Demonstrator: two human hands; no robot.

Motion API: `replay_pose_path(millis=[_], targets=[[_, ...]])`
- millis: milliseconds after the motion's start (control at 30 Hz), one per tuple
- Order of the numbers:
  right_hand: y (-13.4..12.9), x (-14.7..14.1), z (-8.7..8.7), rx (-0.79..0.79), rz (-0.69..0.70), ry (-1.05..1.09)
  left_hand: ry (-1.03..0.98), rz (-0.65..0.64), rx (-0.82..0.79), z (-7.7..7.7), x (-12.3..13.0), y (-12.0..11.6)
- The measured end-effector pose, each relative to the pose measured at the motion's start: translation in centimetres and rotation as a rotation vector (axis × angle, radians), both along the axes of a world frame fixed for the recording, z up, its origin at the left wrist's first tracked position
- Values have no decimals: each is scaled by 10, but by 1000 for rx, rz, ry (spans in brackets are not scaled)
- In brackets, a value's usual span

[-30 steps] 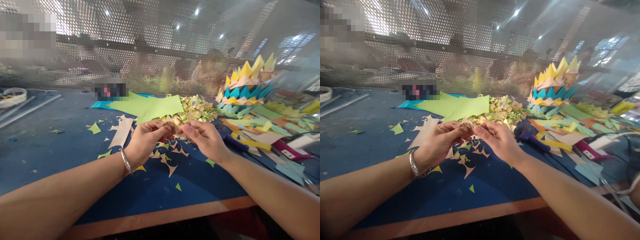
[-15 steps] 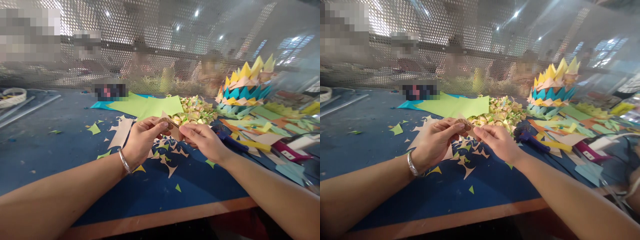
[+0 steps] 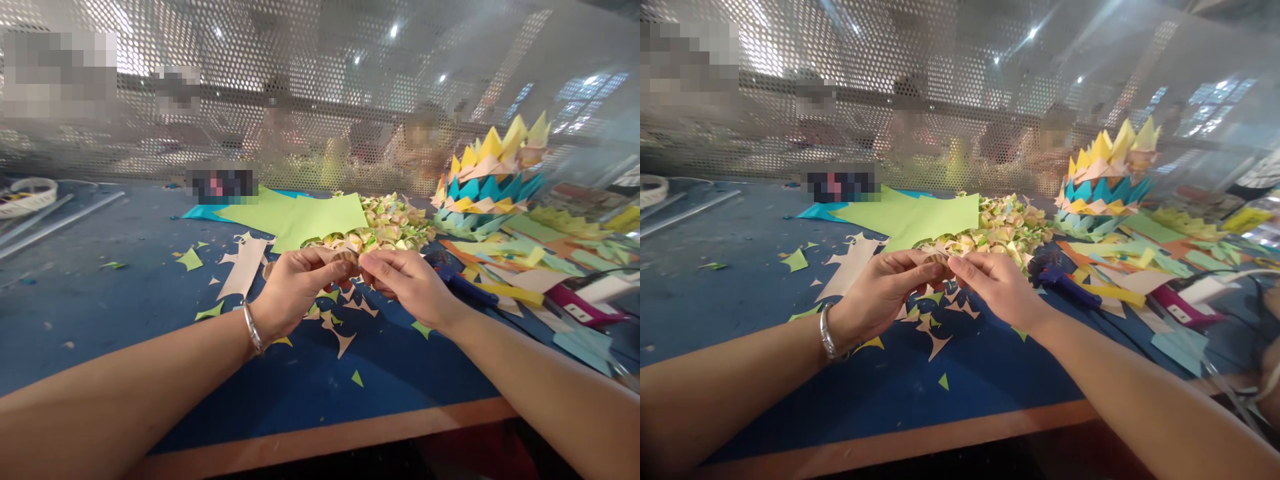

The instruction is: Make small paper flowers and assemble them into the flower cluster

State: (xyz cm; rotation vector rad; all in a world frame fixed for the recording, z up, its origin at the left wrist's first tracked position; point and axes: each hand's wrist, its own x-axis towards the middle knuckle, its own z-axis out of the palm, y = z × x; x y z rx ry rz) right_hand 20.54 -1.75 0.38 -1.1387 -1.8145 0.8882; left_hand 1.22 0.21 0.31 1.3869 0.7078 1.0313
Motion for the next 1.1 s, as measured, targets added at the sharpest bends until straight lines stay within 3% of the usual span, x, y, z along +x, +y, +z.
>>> replay_pose_path(millis=[1100], targets=[[-3,-1,9,80,-2,-111,-37,-30,-22,0,0,1]])
